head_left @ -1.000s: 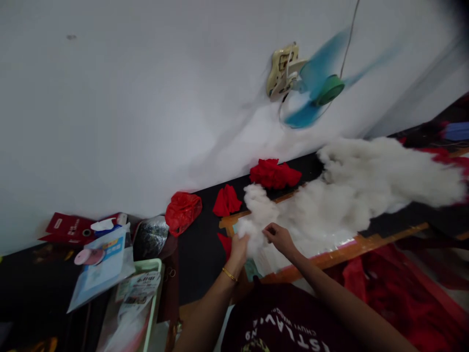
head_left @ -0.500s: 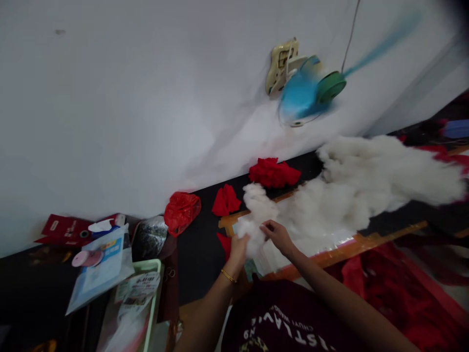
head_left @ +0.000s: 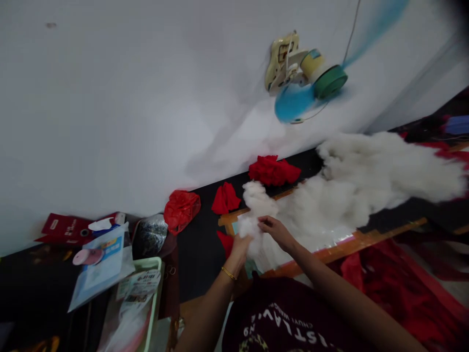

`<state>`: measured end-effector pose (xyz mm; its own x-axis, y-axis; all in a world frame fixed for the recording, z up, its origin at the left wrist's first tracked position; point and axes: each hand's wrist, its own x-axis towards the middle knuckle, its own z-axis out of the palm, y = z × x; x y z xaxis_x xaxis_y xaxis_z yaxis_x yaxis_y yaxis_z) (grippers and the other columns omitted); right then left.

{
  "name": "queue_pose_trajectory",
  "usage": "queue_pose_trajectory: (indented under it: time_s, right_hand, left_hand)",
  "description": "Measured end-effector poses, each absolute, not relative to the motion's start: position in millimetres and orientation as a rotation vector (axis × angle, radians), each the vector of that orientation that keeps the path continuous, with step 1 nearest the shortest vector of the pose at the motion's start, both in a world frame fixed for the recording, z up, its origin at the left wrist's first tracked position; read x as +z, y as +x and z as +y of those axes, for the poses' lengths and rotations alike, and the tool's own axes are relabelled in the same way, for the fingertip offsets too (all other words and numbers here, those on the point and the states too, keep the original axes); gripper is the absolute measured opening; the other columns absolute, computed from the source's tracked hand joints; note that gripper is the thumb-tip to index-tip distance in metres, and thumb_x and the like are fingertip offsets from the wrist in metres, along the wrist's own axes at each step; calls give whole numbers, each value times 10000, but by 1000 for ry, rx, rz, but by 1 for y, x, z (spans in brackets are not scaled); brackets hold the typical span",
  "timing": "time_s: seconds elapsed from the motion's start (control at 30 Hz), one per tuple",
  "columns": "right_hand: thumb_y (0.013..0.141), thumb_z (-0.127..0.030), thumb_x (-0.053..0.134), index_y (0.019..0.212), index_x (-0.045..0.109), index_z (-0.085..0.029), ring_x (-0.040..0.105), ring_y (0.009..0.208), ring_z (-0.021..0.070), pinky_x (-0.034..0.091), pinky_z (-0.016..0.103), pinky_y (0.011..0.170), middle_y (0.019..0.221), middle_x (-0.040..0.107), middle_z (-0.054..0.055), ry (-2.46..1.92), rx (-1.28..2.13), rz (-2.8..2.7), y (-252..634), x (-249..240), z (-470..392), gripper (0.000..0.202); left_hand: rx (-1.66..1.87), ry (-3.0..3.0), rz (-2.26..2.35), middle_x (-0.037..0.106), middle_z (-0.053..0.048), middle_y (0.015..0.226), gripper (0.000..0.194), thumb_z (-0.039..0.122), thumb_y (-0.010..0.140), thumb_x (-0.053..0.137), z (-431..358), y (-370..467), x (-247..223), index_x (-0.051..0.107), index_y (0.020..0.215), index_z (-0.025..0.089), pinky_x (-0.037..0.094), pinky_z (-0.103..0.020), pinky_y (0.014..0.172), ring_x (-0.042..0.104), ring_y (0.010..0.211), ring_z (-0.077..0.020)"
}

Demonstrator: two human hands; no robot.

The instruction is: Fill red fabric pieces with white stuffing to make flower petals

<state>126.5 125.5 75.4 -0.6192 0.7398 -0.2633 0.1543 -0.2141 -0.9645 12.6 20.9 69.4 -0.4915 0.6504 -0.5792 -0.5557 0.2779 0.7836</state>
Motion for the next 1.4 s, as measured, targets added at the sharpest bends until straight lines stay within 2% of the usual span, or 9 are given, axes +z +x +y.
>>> queue_pose_trajectory:
  time_s: [0.1, 0.27, 0.57, 0.7, 0.8, 0.93, 1.03, 1.17, 1.4]
  right_hand:
    - [721, -401, 669, 996, 636, -172, 594, 691, 145, 502, 268, 625, 856, 677, 27, -1036, 1890, -1781, 133, 75, 122, 360]
    - [720, -322, 577, 671, 551, -197, 537, 513, 122, 446, 233, 525, 544, 556, -39, -1134, 1762, -1937, 134, 66, 115, 137]
    - [747, -426, 581, 729, 616, -178, 556, 513, 125, 494, 246, 516, 598, 587, -21, -1312, 1672, -1823, 155, 57, 127, 250]
    - [797, -479, 572, 1052, 630, -180, 635, 772, 179, 547, 275, 566, 969, 669, 69, -1173, 1815, -1755, 153, 65, 120, 397]
    - [777, -485, 624, 1271, 540, -226, 624, 935, 209, 559, 330, 693, 1282, 583, 113, -1035, 1716, -1863, 143, 70, 115, 564]
    - [767, -383, 603, 816, 647, -203, 589, 756, 196, 494, 312, 734, 795, 661, 42, -1091, 1361, -2120, 134, 63, 118, 191]
    - [806, -384, 534, 609, 539, -216, 504, 579, 163, 420, 269, 596, 557, 527, -4, -1217, 1296, -2133, 137, 57, 122, 258]
    - [804, -426, 536, 619, 549, -217, 496, 566, 158, 377, 257, 563, 546, 517, -12, -1143, 1341, -2151, 141, 58, 122, 279]
    - [822, -439, 508, 870, 666, -196, 597, 656, 196, 451, 282, 594, 719, 665, 33, -1330, 1398, -2014, 149, 57, 129, 294]
  left_hand:
    - [1488, 82, 1458, 726, -86, 804, 427, 283, 530, 786, 21, 10, 68, 702, 915, 119, 496, -297, 636, 624, 654, -191]
    - [1477, 93, 1471, 703, -62, 735, 362, 267, 516, 793, 22, 12, 66, 699, 836, 125, 466, -278, 580, 590, 599, -168]
    - [1505, 112, 1491, 735, -85, 846, 429, 292, 532, 798, 11, 4, 62, 709, 913, 115, 494, -273, 647, 624, 675, -174]
    - [1463, 186, 1458, 747, -111, 906, 399, 285, 572, 799, 11, 11, 60, 729, 929, 119, 507, -285, 676, 654, 735, -206]
    - [1398, 312, 1464, 743, -121, 973, 397, 298, 608, 797, 16, 20, 58, 730, 967, 143, 516, -296, 738, 670, 836, -234]
    - [1418, 331, 1460, 721, -116, 1056, 561, 307, 592, 837, 19, 23, 60, 668, 1111, 177, 518, -300, 798, 666, 934, -245]
    - [1496, 250, 1410, 695, -111, 1130, 684, 347, 598, 846, 19, 17, 64, 598, 1219, 204, 523, -303, 804, 670, 934, -227]
    - [1401, 221, 1441, 732, -94, 940, 596, 373, 566, 857, 21, 11, 66, 665, 1084, 152, 515, -294, 706, 660, 740, -192]
    - [1505, 128, 1503, 699, -50, 718, 409, 447, 604, 781, 21, 1, 67, 708, 837, 119, 446, -251, 575, 581, 584, -145]
